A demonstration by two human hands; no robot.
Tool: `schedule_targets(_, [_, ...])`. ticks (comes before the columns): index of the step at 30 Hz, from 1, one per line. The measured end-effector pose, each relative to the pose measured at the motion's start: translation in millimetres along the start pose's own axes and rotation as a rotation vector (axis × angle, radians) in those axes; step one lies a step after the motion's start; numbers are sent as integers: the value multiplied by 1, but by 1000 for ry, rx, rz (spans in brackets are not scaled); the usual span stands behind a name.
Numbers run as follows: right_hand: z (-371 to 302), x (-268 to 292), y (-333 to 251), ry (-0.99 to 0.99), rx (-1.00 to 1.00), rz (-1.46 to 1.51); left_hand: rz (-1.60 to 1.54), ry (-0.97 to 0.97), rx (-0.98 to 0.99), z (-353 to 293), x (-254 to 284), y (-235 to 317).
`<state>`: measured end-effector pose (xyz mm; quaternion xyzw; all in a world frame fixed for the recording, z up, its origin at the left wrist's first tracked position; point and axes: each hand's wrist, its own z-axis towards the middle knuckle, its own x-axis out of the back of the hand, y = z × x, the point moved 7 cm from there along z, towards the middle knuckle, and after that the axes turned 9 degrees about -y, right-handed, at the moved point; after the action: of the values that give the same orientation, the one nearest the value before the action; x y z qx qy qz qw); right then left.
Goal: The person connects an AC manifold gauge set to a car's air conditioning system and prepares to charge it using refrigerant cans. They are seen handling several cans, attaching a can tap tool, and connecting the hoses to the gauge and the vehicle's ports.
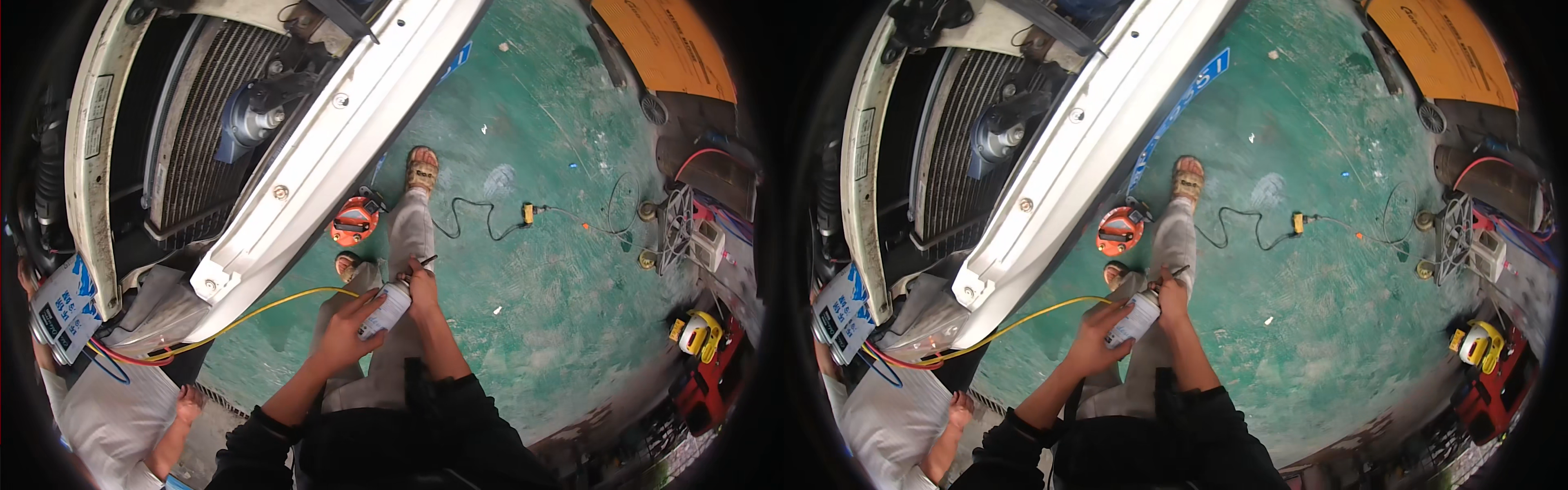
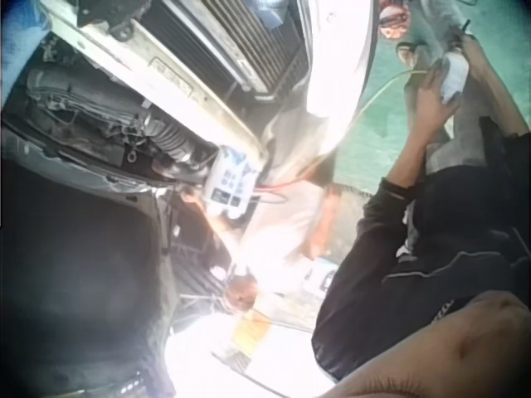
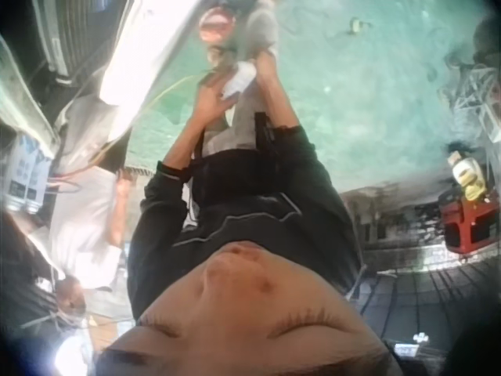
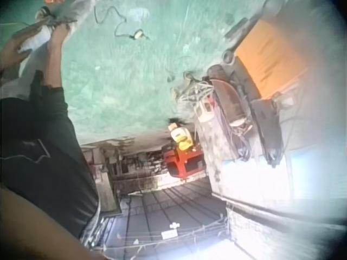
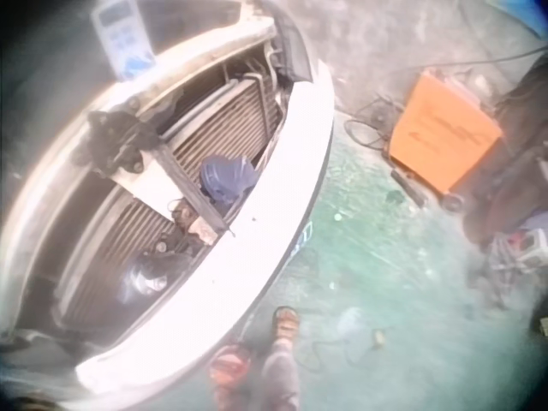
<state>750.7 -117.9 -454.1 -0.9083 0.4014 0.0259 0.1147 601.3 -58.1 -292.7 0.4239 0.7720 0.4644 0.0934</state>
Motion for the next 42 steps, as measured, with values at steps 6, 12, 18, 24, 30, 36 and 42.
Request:
schedule_targets(6, [-42, -36, -25, -167, 11, 199, 68, -25, 3, -5, 7, 2])
schedule_targets(12, [-111, -84, -71, -308, 26, 298, 24, -50, 31, 0, 26, 32])
schedule_targets(18, [-151, -111, -116, -397, 32, 389, -124, 32, 2, -7, 63, 79])
schedule_targets(24, [-189, -129, -171, -544, 77, 274, -194, 350, -162, -35, 132, 145])
schedule_targets(30, [-251, -163, -227, -685, 168, 93, -154, 759, -253, -59, 242, 222])
schedule_targets(36, [-316, -223, -266, -994, 134, 75, -281, 1196, -342, -65, 347, 254])
schedule_targets(42, [-366, -257, -278, -1299, 32, -80, -225, 1343, -260, -63, 393, 218])
